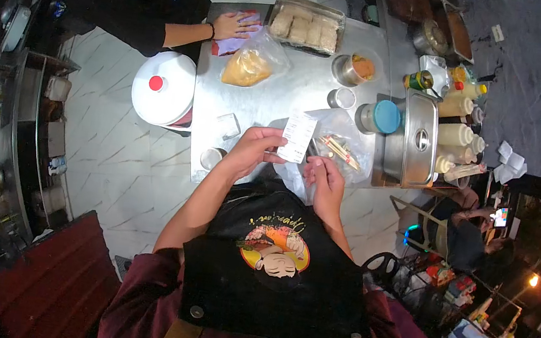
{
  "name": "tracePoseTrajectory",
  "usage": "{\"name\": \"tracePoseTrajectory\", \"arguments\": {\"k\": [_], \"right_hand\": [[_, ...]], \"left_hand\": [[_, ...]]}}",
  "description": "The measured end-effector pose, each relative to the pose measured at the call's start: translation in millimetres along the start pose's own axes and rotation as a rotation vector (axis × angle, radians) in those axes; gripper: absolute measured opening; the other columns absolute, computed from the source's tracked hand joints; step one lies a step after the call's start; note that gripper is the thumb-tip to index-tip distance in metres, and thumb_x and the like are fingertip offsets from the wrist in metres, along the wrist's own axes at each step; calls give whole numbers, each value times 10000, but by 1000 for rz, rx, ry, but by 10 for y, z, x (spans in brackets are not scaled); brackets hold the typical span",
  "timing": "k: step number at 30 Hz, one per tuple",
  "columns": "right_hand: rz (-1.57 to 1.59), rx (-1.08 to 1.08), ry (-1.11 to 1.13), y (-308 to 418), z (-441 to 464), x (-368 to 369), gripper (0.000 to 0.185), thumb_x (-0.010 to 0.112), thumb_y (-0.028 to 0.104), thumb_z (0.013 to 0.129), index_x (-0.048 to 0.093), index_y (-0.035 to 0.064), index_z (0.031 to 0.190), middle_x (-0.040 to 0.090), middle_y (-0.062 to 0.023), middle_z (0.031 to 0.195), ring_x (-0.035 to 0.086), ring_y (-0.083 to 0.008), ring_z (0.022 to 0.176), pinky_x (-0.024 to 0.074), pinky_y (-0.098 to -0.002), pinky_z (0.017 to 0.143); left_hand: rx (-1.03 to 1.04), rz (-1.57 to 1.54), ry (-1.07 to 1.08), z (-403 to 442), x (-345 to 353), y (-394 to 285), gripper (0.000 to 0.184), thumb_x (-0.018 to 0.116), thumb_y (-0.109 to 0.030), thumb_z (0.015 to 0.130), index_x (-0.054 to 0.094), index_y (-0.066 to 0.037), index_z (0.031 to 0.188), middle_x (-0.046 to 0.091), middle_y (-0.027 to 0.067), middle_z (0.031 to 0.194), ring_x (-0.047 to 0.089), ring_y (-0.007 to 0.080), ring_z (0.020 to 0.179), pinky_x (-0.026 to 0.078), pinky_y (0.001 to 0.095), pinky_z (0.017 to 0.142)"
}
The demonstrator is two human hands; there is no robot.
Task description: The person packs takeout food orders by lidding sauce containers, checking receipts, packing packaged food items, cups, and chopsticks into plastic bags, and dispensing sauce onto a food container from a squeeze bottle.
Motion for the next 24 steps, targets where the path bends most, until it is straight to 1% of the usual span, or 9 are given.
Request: {"name": "tracePoseTrajectory", "arguments": {"k": [4,6,8,10,13,14,17,20,24], "right_hand": [[-249,-150,-52,162,250,-204,184,643,156,1023,692,-16,1067,686,-69,876,657,-120,762,509,-291,643],[-548,-520,-140,424,699,-318,144,646,102,995,688,-24,1049,703,-149,932,690,-214,813,537,-349,682],[-842,-573,-113,504,1307,-439,175,642,96,976,670,0,1119,687,-236,1080,690,-318,986,551,-429,805],[-1076,-515,-137,250,1998,-559,389,727,174,908,630,22,1252,647,-261,1223,630,-393,1168,527,-472,933],[-1203,-108,-126,-57,2632,-539,696,819,303,783,566,21,1367,612,-271,1308,574,-450,1258,499,-484,1021],[-1105,-137,-58,-265,2929,-631,797,851,387,685,604,6,1340,649,-274,1259,588,-452,1250,495,-468,1053],[-1192,-349,230,-375,3225,-633,823,892,387,640,621,19,1324,684,-287,1204,660,-423,1154,526,-462,990],[-1287,-232,282,-285,3148,-422,750,903,353,615,656,14,1237,705,-270,1152,682,-402,1101,534,-439,973],[-1273,-413,383,10,2786,121,673,894,286,625,662,34,1204,683,-244,1141,670,-417,1061,543,-453,951]], "left_hand": [[9,34,-19,-33,4,-57,288,663,-139,986,702,6,1231,753,83,1084,732,153,939,632,311,791],[11,54,-58,-77,-37,-65,293,662,-141,986,699,1,1240,750,77,1094,726,150,945,626,312,794],[14,69,-115,-133,-93,-68,293,660,-142,987,698,-5,1244,745,70,1108,717,147,948,619,313,794],[60,48,-168,-226,-173,-68,289,659,-140,988,695,-10,1243,738,64,1123,706,147,963,608,315,791],[136,0,-320,-466,-403,-78,249,655,-135,987,687,-13,1202,719,45,1080,677,131,944,590,306,780],[172,-28,-391,-556,-575,-36,243,652,-131,988,686,-11,1196,716,40,1055,673,124,924,589,298,778],[311,-103,-656,-909,-1154,183,191,645,-137,983,675,-36,1142,666,-2,975,614,91,857,558,280,753],[359,-217,-801,-1238,-1597,419,237,632,-159,997,635,-47,1205,676,18,1045,634,117,933,543,312,846],[353,-430,-933,-1331,-1806,787,306,594,-202,1034,571,-51,1299,656,63,1178,634,190,1069,520,360,962]]}}
Point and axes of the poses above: each hand's wrist, its own z-axis towards the middle knuckle, its own x-axis out of the palm, y = z × x, the point moved 4 cm from there along z, towards the middle knuckle
